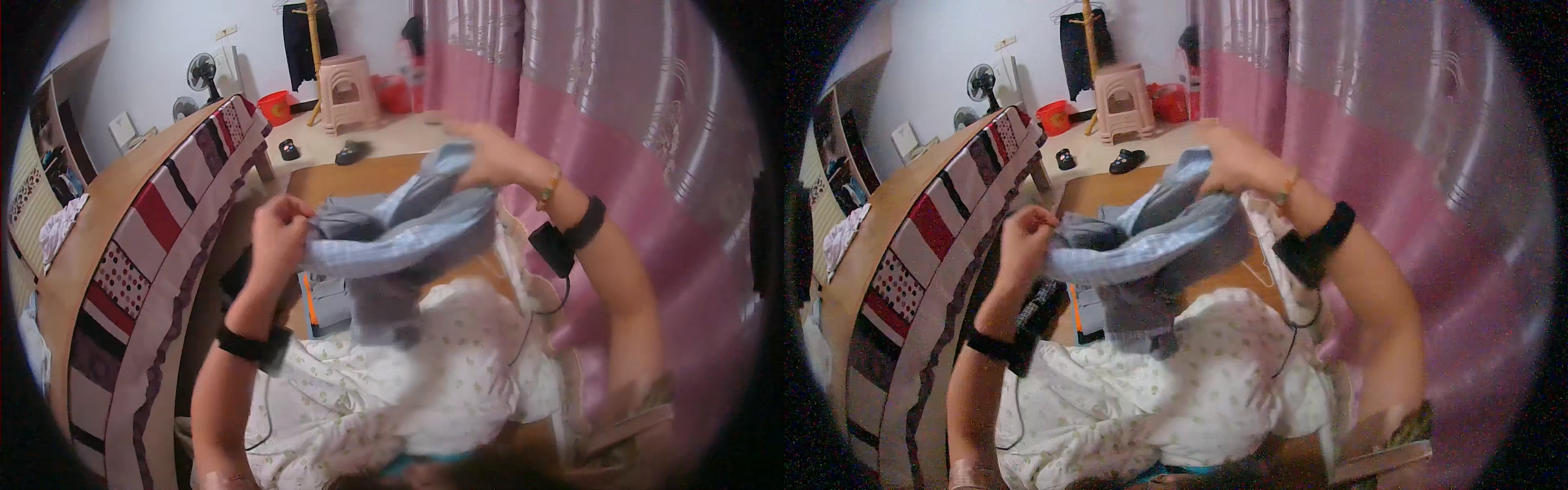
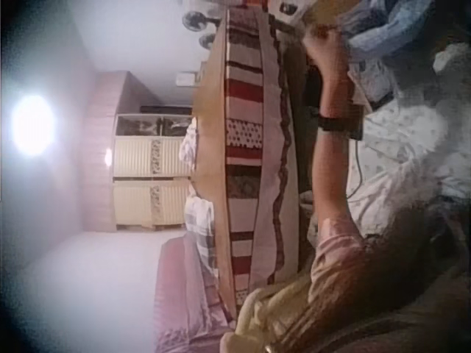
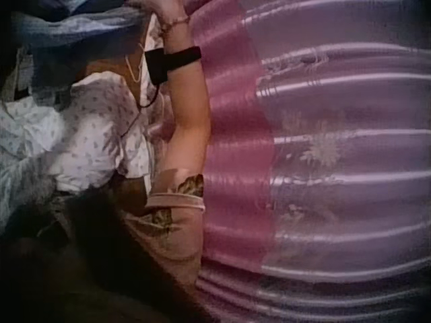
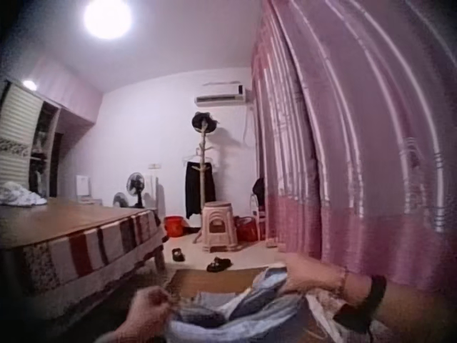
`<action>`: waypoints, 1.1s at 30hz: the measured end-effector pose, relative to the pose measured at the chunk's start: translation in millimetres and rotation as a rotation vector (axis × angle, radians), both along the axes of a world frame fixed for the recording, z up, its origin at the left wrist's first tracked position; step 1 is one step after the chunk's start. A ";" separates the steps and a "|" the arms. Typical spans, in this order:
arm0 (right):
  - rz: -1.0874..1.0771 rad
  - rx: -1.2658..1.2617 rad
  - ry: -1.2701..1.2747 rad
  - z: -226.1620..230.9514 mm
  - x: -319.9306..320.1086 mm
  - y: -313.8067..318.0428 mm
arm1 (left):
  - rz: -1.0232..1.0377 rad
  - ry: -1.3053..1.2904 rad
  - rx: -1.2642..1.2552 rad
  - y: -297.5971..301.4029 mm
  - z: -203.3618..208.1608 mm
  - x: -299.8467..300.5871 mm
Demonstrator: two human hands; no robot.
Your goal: Folding various pieces of clothing on the floor.
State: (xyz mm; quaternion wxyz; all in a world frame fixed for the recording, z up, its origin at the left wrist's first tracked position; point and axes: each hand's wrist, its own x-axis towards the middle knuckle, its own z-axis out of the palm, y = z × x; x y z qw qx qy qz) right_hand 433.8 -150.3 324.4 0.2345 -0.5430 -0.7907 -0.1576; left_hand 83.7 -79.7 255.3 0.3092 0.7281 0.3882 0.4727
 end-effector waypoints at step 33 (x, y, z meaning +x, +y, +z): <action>-0.210 -0.676 0.322 -231.6 -95.9 -238.6 | -0.731 1.133 0.066 -145.7 -199.2 -98.9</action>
